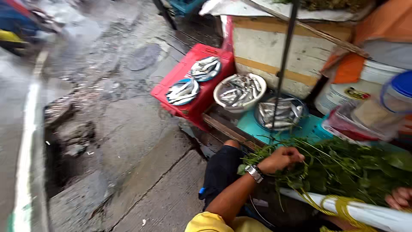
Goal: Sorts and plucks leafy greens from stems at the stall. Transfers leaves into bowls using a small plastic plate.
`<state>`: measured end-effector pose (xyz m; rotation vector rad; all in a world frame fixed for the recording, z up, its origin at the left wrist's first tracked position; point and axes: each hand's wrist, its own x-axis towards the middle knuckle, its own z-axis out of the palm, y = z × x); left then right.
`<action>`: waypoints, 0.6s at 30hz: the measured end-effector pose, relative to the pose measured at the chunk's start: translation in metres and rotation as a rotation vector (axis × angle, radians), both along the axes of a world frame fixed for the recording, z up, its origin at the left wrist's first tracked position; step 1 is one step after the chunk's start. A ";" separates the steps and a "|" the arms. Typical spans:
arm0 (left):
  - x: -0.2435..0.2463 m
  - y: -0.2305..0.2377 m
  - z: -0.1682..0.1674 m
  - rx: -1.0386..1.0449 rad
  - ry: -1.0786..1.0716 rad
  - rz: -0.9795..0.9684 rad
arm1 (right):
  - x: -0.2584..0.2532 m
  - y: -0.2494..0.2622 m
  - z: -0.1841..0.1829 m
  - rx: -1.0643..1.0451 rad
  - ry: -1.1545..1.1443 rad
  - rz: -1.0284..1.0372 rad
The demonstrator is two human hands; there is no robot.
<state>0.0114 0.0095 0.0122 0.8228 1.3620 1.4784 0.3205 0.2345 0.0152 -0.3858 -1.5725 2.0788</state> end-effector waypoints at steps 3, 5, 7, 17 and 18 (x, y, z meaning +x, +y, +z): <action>-0.003 0.001 0.000 -0.059 -0.161 0.070 | 0.021 -0.020 0.005 0.050 0.162 -0.249; 0.000 0.001 -0.003 -0.074 -0.252 0.102 | 0.024 -0.065 0.033 0.032 0.174 -0.452; 0.001 0.002 -0.004 -0.075 -0.311 0.106 | 0.032 -0.100 0.050 0.012 0.178 -0.480; 0.003 -0.010 -0.006 -0.032 -0.268 0.054 | -0.067 -0.227 0.038 0.656 -0.321 -0.062; 0.003 -0.014 -0.005 -0.033 -0.246 0.044 | -0.083 -0.230 0.036 0.721 -0.338 -0.132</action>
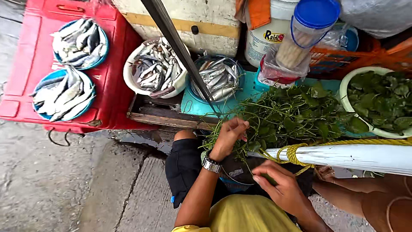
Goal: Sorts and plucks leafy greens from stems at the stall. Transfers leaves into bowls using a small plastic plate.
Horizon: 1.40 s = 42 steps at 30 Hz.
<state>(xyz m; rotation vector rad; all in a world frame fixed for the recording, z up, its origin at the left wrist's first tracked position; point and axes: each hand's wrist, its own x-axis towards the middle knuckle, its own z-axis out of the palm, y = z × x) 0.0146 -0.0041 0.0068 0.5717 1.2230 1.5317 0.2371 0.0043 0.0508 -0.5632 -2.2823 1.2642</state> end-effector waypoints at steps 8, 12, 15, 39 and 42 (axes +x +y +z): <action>-0.003 -0.025 -0.004 0.031 0.060 -0.013 | -0.080 0.004 -0.028 0.385 -0.188 -0.313; -0.003 -0.028 -0.011 0.056 0.122 -0.038 | -0.077 0.008 -0.042 0.448 -0.151 -0.314; 0.001 -0.029 -0.016 0.074 0.171 -0.036 | -0.071 0.009 -0.050 0.363 -0.051 -0.297; -0.003 -0.026 -0.028 -0.158 1.362 0.102 | -0.022 -0.009 -0.045 -0.630 0.021 0.094; -0.011 -0.022 -0.028 -0.297 1.379 0.132 | -0.025 -0.009 -0.043 -0.560 0.045 0.091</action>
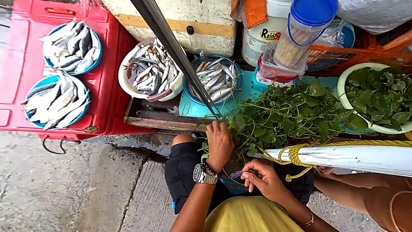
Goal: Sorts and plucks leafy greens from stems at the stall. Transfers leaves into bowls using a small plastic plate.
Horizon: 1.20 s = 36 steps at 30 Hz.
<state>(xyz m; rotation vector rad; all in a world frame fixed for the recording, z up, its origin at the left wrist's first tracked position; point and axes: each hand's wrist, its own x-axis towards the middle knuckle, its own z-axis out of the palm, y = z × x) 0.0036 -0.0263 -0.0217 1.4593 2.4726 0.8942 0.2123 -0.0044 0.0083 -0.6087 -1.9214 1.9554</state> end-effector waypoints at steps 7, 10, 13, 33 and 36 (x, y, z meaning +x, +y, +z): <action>-0.014 0.002 0.005 0.020 -0.376 0.037 | -0.032 0.011 0.016 0.366 0.006 -0.128; -0.016 0.005 0.010 -0.022 -0.474 0.028 | -0.057 0.019 0.021 0.543 0.010 -0.254; -0.024 -0.001 0.016 0.008 -0.612 -0.014 | -0.082 0.028 0.016 0.644 -0.087 -0.323; -0.048 -0.013 0.058 0.151 -1.164 -0.184 | -0.093 0.048 -0.006 0.219 0.124 -0.637; -0.045 -0.013 0.054 0.167 -1.343 -0.142 | -0.095 0.047 -0.009 -0.080 0.216 -0.668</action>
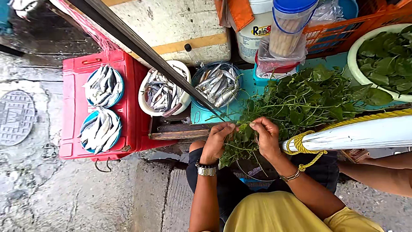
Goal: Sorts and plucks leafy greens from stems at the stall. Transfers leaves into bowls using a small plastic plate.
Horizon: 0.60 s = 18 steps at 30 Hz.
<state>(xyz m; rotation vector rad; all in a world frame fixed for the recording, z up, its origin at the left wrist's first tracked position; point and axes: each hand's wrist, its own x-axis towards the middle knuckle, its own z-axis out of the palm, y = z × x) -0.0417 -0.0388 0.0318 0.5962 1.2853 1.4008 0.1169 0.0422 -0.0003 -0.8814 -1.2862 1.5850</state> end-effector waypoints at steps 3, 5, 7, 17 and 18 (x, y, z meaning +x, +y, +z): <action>0.001 0.000 -0.003 -0.013 -0.101 0.016 | 0.003 0.003 -0.001 -0.123 -0.010 0.059; 0.000 -0.001 -0.005 -0.013 -0.119 0.026 | 0.006 0.003 -0.002 -0.130 -0.098 0.088; -0.002 -0.002 -0.005 -0.022 -0.116 0.031 | 0.008 0.000 -0.008 -0.009 -0.186 0.080; -0.017 -0.007 -0.013 0.000 0.032 -0.095 | 0.009 0.005 0.000 0.016 -0.443 0.195; -0.018 -0.007 -0.013 -0.002 0.025 -0.096 | 0.009 0.006 0.003 -0.026 -0.464 0.220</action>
